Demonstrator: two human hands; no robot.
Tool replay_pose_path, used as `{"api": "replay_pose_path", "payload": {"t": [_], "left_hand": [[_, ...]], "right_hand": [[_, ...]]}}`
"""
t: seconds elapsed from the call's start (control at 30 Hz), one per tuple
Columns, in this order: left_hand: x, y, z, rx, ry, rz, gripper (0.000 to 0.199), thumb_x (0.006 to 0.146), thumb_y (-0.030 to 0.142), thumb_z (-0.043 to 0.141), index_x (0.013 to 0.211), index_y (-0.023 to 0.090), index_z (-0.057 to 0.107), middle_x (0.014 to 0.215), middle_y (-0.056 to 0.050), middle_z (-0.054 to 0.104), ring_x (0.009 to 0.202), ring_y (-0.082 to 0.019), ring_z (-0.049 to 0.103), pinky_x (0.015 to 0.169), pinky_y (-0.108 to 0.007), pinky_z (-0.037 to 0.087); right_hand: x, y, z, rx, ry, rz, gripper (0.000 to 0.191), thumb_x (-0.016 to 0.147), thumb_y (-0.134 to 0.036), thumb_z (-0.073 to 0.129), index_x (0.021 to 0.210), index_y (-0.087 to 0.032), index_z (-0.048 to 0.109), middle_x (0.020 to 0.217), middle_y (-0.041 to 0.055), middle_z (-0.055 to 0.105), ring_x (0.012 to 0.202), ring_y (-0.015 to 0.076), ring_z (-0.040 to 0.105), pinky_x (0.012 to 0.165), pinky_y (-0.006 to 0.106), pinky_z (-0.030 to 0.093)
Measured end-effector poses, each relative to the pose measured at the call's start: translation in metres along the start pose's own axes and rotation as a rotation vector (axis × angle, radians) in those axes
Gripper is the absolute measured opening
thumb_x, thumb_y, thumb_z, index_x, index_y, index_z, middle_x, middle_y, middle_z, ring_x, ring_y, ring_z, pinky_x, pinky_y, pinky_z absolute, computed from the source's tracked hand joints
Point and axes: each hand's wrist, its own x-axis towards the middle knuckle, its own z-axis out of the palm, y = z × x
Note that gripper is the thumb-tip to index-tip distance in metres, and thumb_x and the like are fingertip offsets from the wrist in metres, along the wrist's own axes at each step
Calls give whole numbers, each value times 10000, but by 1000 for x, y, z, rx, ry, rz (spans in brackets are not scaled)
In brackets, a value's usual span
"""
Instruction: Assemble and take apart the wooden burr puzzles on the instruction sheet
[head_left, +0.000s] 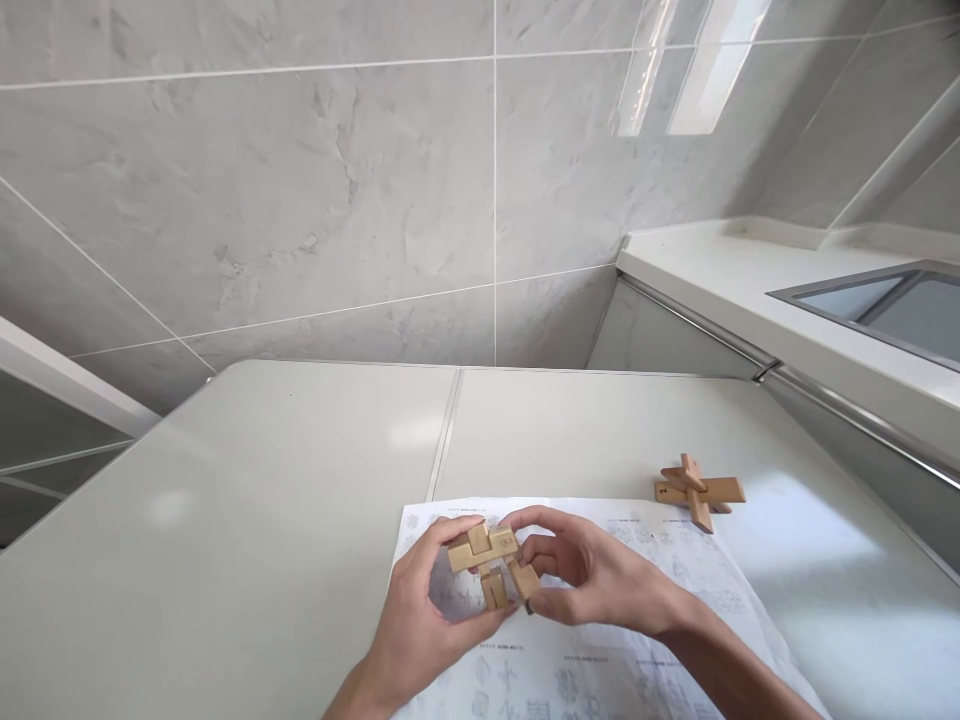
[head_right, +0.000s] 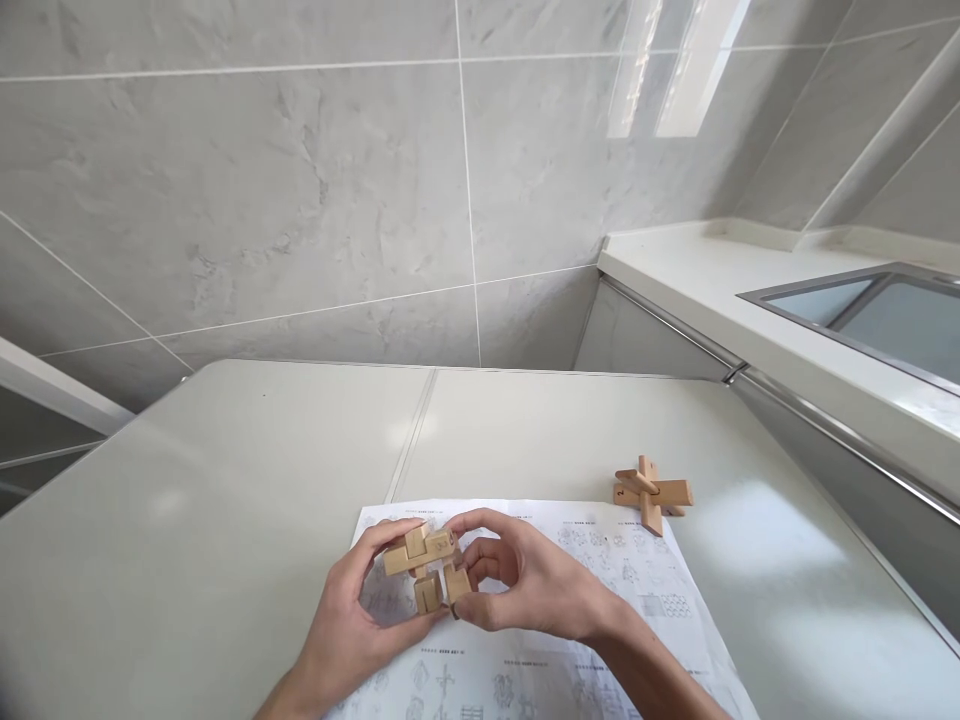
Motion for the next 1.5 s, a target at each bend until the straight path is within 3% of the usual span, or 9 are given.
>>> {"api": "replay_pose_path", "payload": {"t": [0.2, 0.4, 0.6, 0.9, 1.2, 1.5], "left_hand": [[-1, -1, 1, 15, -39, 16, 580, 789, 267, 915, 1299, 316, 643, 1211, -28, 773, 1084, -262, 763, 932, -365, 630], [-3, -4, 3, 45, -125, 103, 573, 845, 276, 887, 1336, 338, 599, 1097, -19, 747, 945, -224, 746, 831, -333, 622], [-5, -6, 4, 58, -195, 122, 617, 861, 248, 878, 1377, 368, 562, 1079, -8, 718, 947, -211, 718, 832, -317, 603], [-5, -6, 6, 76, -242, 74, 642, 813, 221, 884, 1373, 379, 613, 1109, -7, 738, 952, -218, 743, 833, -306, 620], [-5, -5, 3, 44, -340, 16, 734, 723, 241, 951, 1381, 376, 655, 1119, -28, 753, 958, -249, 746, 870, -358, 635], [-7, -4, 8, 41, -420, 47, 822, 625, 266, 1020, 1371, 385, 698, 1044, -12, 748, 908, -250, 734, 844, -358, 633]], "right_hand": [[-1, -9, 3, -61, -31, -25, 440, 845, -216, 827, 1268, -232, 709, 1202, 70, 712, 1064, 235, 706, 928, 396, 574], [-3, -5, 0, -5, -3, 111, 518, 796, -128, 816, 1282, -228, 665, 1081, 51, 776, 1035, 235, 734, 781, 315, 560], [-4, -17, 1, -82, -38, 118, 419, 792, -153, 814, 1203, -233, 785, 1076, 33, 771, 1005, 237, 729, 846, 344, 577], [-5, -12, -6, -80, -30, 218, 540, 786, -437, 951, 1260, -231, 792, 940, 39, 793, 949, 251, 734, 902, 385, 559], [-8, -17, -9, -216, -43, 290, 477, 721, -555, 952, 1054, -233, 834, 825, 6, 748, 794, 225, 698, 753, 334, 555], [-8, -12, -9, -275, -97, 306, 404, 694, -550, 983, 793, -226, 764, 625, -67, 526, 598, 115, 447, 562, 253, 357]]}}
